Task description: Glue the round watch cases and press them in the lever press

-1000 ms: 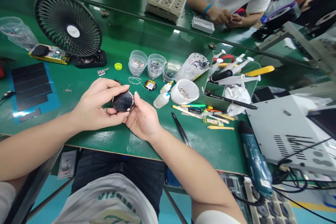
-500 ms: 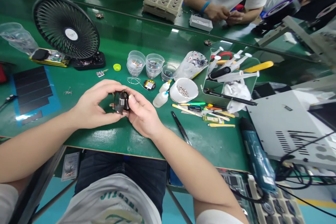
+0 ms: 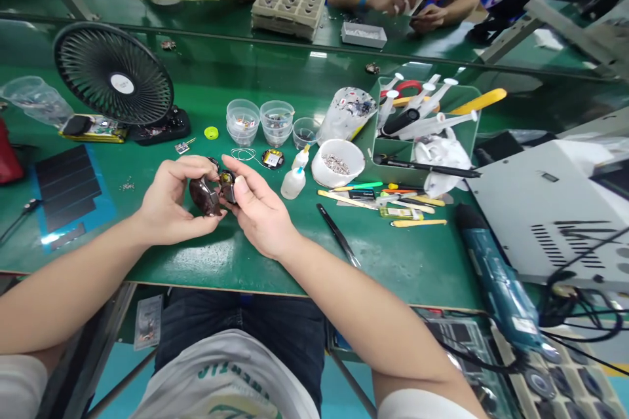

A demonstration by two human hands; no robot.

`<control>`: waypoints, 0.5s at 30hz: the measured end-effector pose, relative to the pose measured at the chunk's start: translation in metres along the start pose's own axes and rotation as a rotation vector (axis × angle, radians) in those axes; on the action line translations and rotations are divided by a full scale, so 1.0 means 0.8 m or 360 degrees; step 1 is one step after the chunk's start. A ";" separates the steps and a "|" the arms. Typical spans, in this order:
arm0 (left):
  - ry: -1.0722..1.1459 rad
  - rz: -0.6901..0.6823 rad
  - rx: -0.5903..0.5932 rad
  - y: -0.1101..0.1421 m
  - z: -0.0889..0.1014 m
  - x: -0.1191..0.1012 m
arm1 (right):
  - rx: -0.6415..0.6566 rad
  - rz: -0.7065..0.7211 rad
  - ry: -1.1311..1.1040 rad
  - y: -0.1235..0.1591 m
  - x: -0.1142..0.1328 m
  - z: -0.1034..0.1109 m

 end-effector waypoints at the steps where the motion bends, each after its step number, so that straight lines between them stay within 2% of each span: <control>1: -0.0004 -0.0013 -0.0003 0.000 -0.001 0.000 | 0.0003 -0.0008 -0.0008 0.000 -0.001 0.000; 6: -0.0021 -0.0109 -0.0028 -0.001 0.000 -0.004 | 0.0064 -0.0040 0.0008 0.000 -0.005 -0.003; 11: -0.0198 -0.0212 -0.0072 -0.004 0.002 -0.012 | 0.0075 -0.0023 0.0092 -0.001 -0.007 -0.006; 15: -0.0173 -0.0208 -0.0112 -0.004 0.001 -0.013 | 0.0080 -0.0009 0.0120 -0.002 -0.006 -0.005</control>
Point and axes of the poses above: each hand's wrist, its own y-axis away from the middle knuckle, its own z-axis out of the back of the hand, x = y × z, the point moved 7 cm from there along -y, towards the middle knuckle, and after that the axes turned 6 degrees about -z, right-handed, at the moved point
